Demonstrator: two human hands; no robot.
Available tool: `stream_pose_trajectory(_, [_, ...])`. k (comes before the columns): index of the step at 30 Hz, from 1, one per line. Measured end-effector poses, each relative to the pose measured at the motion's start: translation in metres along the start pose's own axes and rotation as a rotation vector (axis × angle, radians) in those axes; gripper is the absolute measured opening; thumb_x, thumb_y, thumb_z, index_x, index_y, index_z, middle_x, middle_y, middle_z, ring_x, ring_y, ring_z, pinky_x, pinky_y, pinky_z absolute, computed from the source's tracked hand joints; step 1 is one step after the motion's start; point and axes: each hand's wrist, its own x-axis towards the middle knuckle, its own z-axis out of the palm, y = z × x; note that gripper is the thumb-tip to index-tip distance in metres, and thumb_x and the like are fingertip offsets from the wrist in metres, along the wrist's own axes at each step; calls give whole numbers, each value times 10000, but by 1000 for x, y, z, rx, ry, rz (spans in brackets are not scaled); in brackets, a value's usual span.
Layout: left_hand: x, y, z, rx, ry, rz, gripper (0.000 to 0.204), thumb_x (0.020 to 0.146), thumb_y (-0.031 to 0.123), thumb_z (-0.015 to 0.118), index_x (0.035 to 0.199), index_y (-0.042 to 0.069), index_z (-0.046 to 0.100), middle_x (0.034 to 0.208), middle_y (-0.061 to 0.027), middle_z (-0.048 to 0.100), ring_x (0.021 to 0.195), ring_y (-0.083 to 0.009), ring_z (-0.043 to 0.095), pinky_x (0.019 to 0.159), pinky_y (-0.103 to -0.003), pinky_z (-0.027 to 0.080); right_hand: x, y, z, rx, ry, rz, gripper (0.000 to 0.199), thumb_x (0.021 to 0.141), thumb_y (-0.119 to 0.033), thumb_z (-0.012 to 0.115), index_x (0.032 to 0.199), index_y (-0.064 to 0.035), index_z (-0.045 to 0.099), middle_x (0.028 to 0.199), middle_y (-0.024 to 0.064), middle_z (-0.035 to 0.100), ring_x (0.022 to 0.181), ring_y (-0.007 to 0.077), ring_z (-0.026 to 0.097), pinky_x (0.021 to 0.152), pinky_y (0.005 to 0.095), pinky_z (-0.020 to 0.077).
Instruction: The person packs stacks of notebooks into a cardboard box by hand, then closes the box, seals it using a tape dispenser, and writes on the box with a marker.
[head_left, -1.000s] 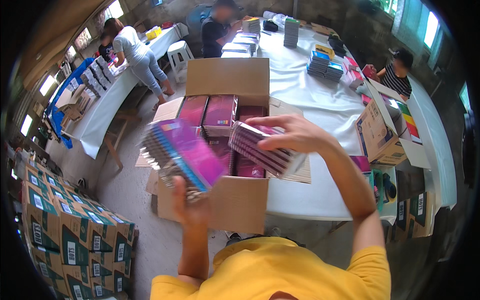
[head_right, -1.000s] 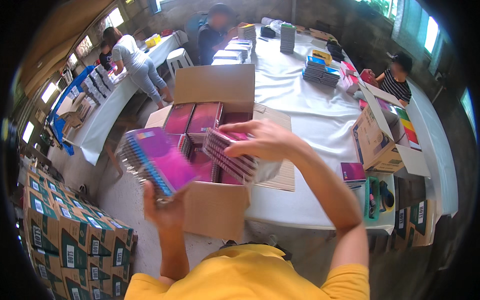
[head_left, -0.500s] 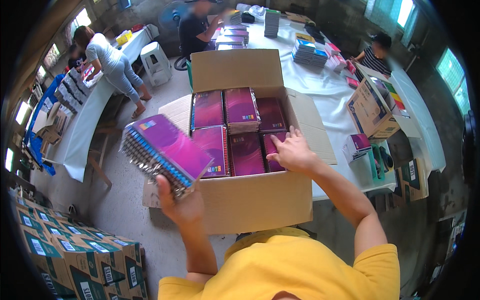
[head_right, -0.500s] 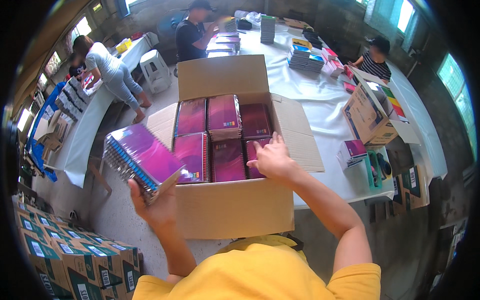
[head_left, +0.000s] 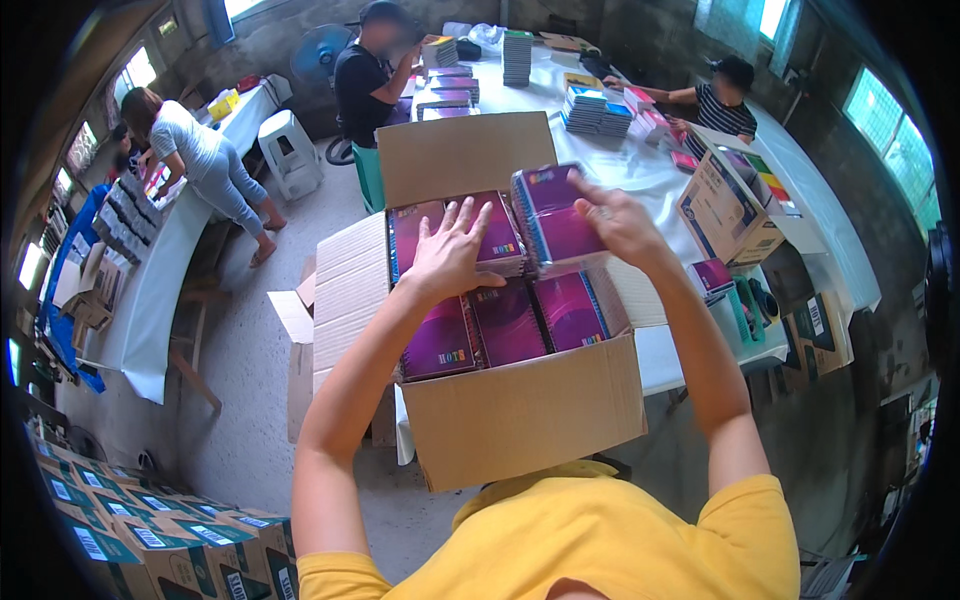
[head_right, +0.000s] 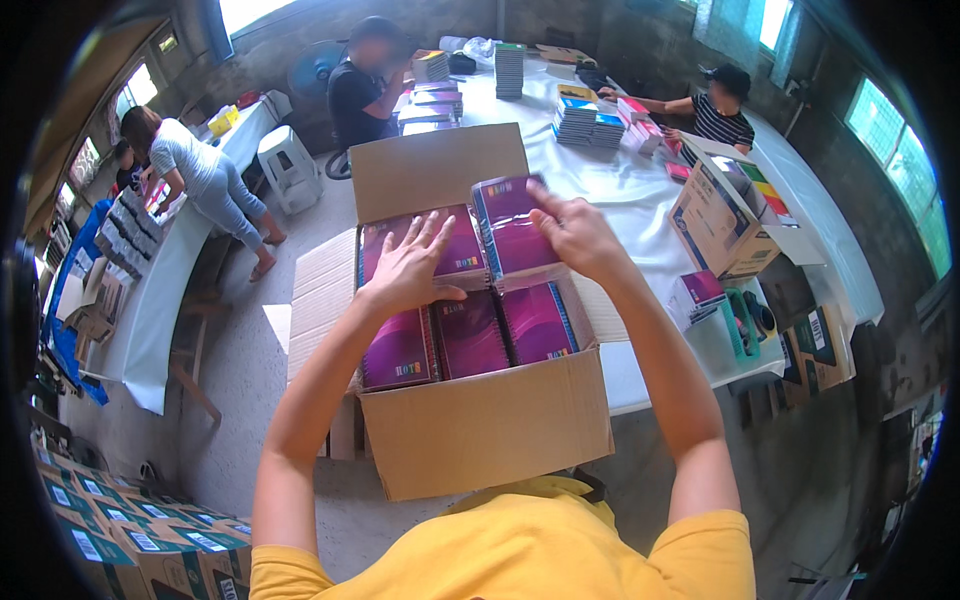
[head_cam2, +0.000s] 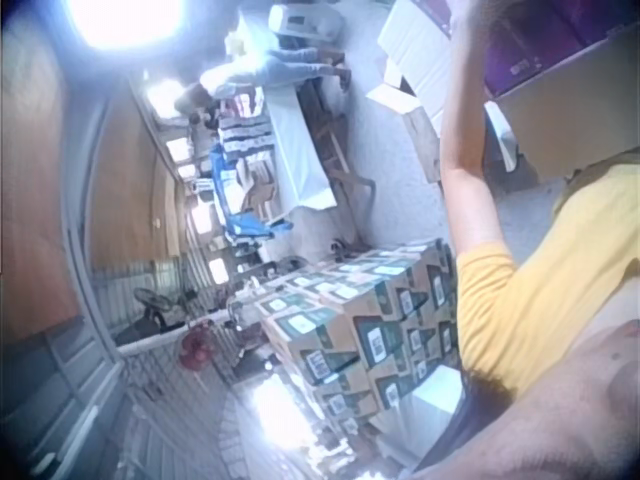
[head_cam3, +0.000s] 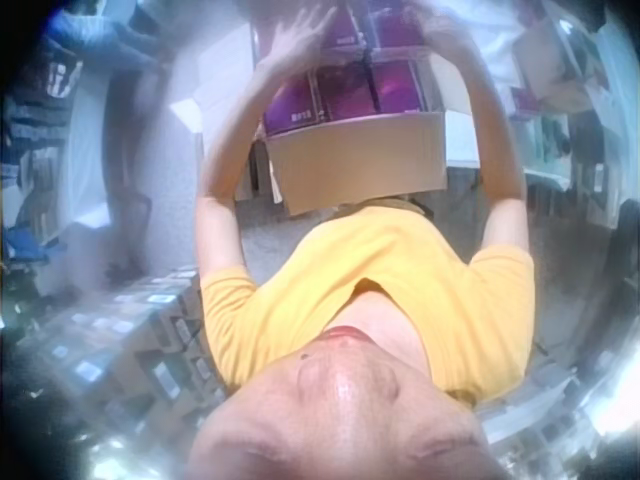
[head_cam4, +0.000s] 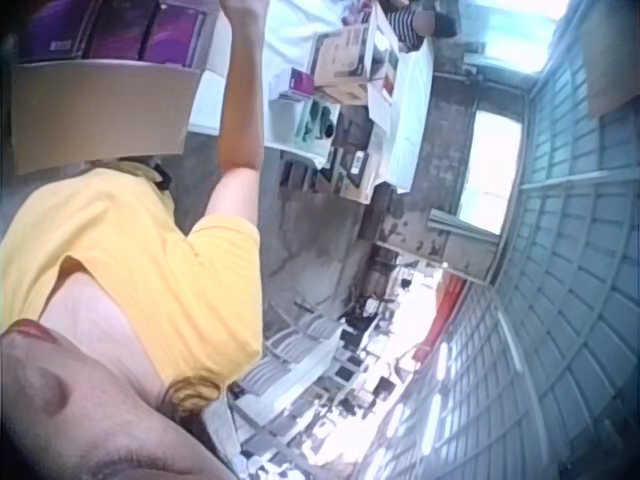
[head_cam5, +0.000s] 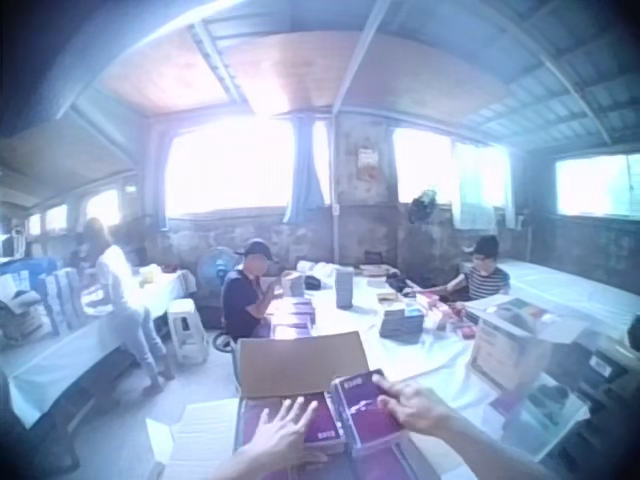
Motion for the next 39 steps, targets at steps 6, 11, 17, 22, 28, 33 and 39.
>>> stream_pose_trajectory(6, [4,-15,6,10,-178,-99,915,796,301,717,1529,155,189,1595,-122,141,1463,-336,147,1119,-651,191,-2,0,51,-463,-209,-239,855,790,-187,715,1509,-103,260,1530,136,328,1387,338,348,1094,500,326])
stream_pose_trajectory(11, [10,0,3,19,-242,-120,913,814,249,679,1543,179,134,1606,-110,89,1474,-332,86,1141,-620,146,6,13,79,-727,-15,-315,670,867,-70,540,1491,-69,297,1494,151,390,1321,337,453,1039,499,398])
stream_pose_trajectory(17, [13,14,-1,118,-273,-184,932,793,209,679,1541,143,127,1604,-113,108,1468,-347,113,1150,-545,215,13,-17,36,-787,-432,-309,643,901,-156,551,1476,-14,300,1468,210,396,1305,373,454,1049,631,321])
stream_pose_trajectory(22, [13,40,3,255,-173,-307,873,807,190,677,1524,94,187,1580,-171,172,1430,-376,241,1125,-472,306,-8,20,65,-615,96,-429,662,850,-227,659,1438,-72,398,1427,174,453,1312,339,442,1078,635,258])
stream_pose_trajectory(28, [-29,239,-34,-755,23,377,899,780,285,757,1498,55,267,1516,-201,333,1406,-387,306,1127,-483,262,-118,256,-7,453,904,330,721,831,-230,735,1403,7,365,1402,192,435,1295,306,417,1094,433,298])
stream_pose_trajectory(33, [40,377,74,-1344,-258,101,820,869,305,703,1493,44,238,1503,-202,340,1369,-341,373,1076,-443,368,-147,452,10,1092,1095,1098,1341,632,-475,876,1482,56,-15,1395,273,396,1226,329,511,1031,415,434])
stream_pose_trajectory(39, [185,445,288,-1387,-278,-282,735,970,562,421,1505,92,240,1533,-155,290,1393,-324,316,1070,-443,357,-154,546,30,867,973,1190,1427,600,-344,901,1458,76,-159,1386,296,407,1156,337,562,942,376,506])
